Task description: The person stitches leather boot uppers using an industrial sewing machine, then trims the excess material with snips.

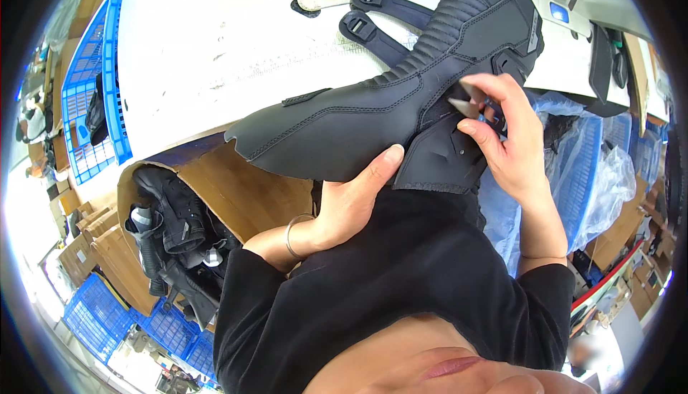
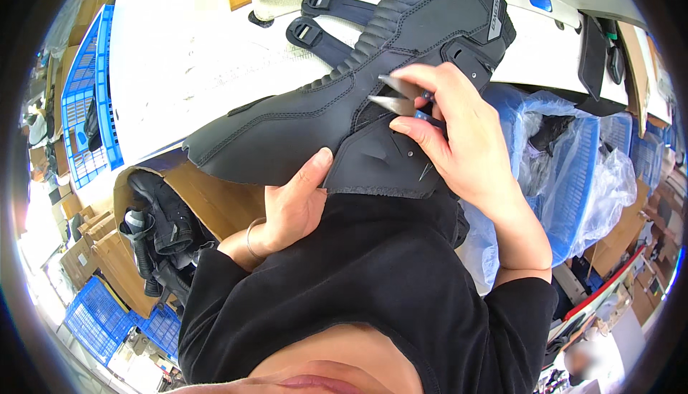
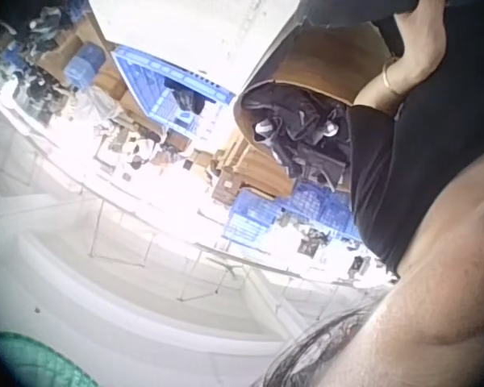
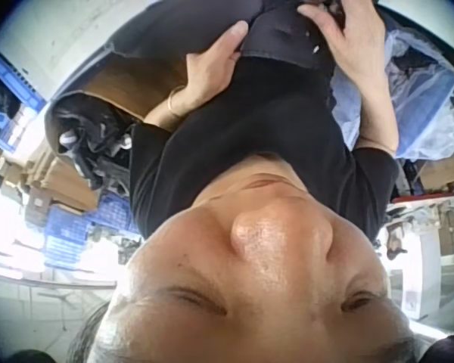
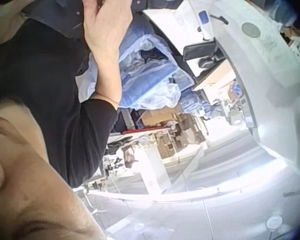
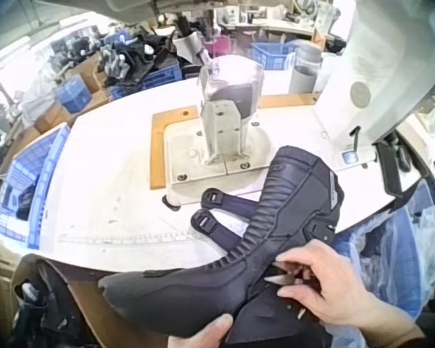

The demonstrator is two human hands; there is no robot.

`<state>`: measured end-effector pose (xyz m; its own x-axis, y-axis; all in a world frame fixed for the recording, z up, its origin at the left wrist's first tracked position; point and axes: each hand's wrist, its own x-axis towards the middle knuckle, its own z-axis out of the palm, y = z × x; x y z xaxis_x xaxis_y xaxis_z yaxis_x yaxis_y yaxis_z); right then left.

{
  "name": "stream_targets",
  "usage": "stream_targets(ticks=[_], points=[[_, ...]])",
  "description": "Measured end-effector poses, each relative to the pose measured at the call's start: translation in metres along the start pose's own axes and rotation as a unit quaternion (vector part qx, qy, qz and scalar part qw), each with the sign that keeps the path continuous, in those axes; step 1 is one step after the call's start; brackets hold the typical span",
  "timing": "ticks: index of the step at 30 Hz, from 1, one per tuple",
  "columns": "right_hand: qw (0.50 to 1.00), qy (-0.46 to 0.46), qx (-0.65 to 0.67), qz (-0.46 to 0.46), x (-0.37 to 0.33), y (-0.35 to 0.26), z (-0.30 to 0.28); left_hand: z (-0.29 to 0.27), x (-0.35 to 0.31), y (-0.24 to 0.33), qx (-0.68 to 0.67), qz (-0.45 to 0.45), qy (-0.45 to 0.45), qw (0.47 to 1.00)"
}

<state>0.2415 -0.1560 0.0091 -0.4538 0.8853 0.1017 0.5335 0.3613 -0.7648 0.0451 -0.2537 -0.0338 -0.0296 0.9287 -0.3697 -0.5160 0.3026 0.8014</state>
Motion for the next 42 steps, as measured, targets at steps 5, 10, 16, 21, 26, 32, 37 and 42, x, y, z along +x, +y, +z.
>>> stream_targets(ticks=[5, 10, 16, 21, 26, 32, 37, 42], points=[[0.985, -0.011, -0.151, -0.078, -0.004, 0.008, -0.006, 0.004, 0.002, 0.003, 0.057, 0.001, 0.032, 0.998], [0.976, 0.016, -0.162, -0.142, 0.004, 0.010, -0.008, 0.008, 0.005, 0.001, -0.112, -0.026, 0.059, 0.992], [0.952, -0.017, -0.216, -0.216, 0.012, 0.006, -0.015, 0.008, 0.006, 0.000, -0.147, -0.022, 0.021, 0.989], [0.975, -0.065, -0.142, -0.160, 0.019, -0.005, -0.015, 0.005, 0.008, -0.002, -0.176, -0.046, 0.039, 0.982], [0.961, -0.240, 0.107, -0.091, 0.023, -0.019, -0.004, 0.003, 0.008, -0.001, -0.186, -0.075, 0.035, 0.979], [0.938, -0.222, 0.237, -0.124, 0.015, -0.002, -0.038, 0.004, 0.011, 0.004, -0.209, -0.023, 0.057, 0.976], [0.975, -0.182, 0.040, -0.124, -0.013, -0.013, -0.051, 0.006, 0.013, 0.008, -0.205, -0.066, 0.054, 0.975], [0.953, -0.158, -0.220, -0.137, -0.013, -0.049, -0.050, 0.023, 0.016, 0.006, -0.218, -0.077, 0.040, 0.972]])
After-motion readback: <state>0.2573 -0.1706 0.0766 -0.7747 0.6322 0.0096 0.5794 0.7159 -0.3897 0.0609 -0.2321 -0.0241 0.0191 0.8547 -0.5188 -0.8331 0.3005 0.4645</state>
